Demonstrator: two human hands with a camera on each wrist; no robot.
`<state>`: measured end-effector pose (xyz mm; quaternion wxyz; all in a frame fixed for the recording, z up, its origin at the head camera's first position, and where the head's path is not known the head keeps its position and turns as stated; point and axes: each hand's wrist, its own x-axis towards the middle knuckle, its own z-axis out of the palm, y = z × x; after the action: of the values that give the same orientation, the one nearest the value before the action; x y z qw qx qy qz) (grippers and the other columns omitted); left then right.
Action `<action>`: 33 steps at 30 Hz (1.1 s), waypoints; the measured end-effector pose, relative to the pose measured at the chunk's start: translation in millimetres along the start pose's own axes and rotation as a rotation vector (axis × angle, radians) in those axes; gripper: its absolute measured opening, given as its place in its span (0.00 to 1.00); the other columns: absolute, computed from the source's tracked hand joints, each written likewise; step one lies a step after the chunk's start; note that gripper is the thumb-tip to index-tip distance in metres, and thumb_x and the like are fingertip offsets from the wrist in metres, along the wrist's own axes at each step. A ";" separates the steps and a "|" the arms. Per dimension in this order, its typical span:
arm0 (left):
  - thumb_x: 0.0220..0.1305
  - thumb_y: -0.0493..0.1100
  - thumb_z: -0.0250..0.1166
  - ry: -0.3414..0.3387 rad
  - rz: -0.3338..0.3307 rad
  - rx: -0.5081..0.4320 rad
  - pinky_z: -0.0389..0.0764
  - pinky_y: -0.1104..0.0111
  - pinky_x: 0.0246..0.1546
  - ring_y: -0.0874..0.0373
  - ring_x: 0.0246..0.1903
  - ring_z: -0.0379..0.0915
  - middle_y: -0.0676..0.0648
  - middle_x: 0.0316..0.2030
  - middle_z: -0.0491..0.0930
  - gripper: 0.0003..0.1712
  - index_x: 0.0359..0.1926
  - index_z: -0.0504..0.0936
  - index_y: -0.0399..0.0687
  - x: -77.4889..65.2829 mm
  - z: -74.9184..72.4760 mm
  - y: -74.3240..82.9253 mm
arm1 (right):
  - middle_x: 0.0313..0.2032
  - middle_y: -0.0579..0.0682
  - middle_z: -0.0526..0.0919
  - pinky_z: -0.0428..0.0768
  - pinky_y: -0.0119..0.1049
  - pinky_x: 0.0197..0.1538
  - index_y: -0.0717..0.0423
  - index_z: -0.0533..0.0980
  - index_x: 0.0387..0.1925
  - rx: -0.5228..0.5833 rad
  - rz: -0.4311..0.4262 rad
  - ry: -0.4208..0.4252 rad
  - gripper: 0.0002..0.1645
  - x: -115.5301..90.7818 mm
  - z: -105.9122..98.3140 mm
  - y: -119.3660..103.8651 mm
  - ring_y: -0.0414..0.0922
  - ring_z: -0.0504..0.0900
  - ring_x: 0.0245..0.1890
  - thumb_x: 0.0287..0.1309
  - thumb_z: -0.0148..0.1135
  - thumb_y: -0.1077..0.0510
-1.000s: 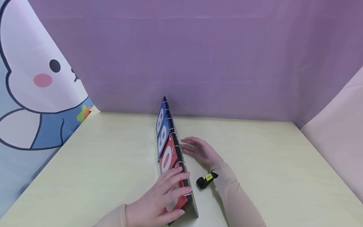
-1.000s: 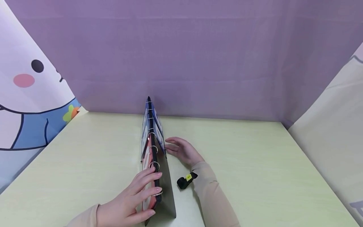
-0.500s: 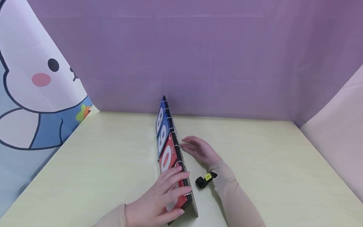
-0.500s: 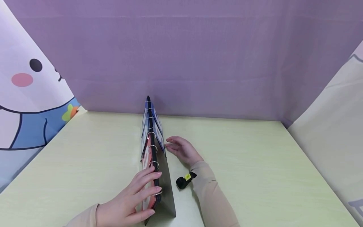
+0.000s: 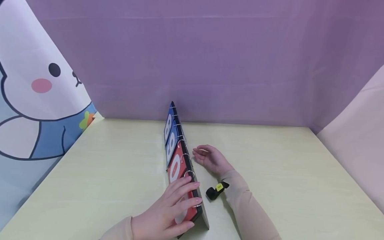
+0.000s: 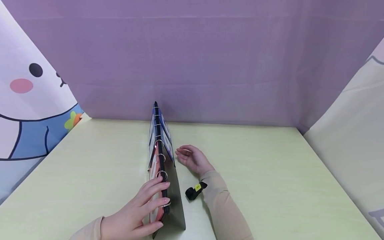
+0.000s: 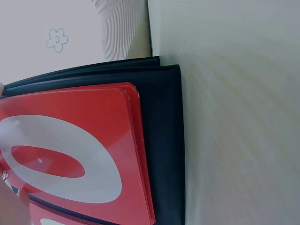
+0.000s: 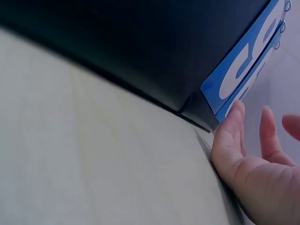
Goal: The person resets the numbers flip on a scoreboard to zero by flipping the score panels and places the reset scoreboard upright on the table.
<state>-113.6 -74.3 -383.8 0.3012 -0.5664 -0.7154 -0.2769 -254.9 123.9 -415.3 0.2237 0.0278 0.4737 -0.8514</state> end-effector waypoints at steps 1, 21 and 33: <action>0.65 0.52 0.56 0.001 0.000 0.001 0.53 0.54 0.67 0.43 0.66 0.53 0.38 0.62 0.64 0.25 0.58 0.68 0.43 0.0 0.0 -0.1 | 0.53 0.62 0.68 0.67 0.41 0.64 0.70 0.57 0.59 0.010 -0.004 0.005 0.25 0.1 0.4 0.1 0.48 0.75 0.49 0.68 0.42 0.57; 0.66 0.52 0.55 -0.030 -0.029 -0.007 0.52 0.55 0.67 0.44 0.67 0.51 0.39 0.63 0.62 0.25 0.59 0.68 0.44 -0.4 -2.3 1.1 | 0.41 0.51 0.77 0.75 0.36 0.49 0.54 0.71 0.39 0.068 0.014 -0.011 0.09 -1.7 5.4 -2.5 0.42 0.77 0.41 0.66 0.46 0.55; 0.66 0.52 0.54 -0.092 -0.110 -0.034 0.55 0.56 0.67 0.47 0.68 0.48 0.42 0.66 0.59 0.26 0.61 0.66 0.49 -1.8 -4.3 5.9 | 0.28 0.50 0.82 0.74 0.18 0.29 0.64 0.76 0.33 0.316 0.073 0.029 0.11 -1.0 -1.2 -11.0 0.34 0.77 0.23 0.65 0.46 0.66</action>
<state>-107.0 -77.4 -381.9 0.2428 -0.5432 -0.7538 -0.2789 -258.7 130.3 -406.9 0.2406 0.0922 0.3357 -0.9060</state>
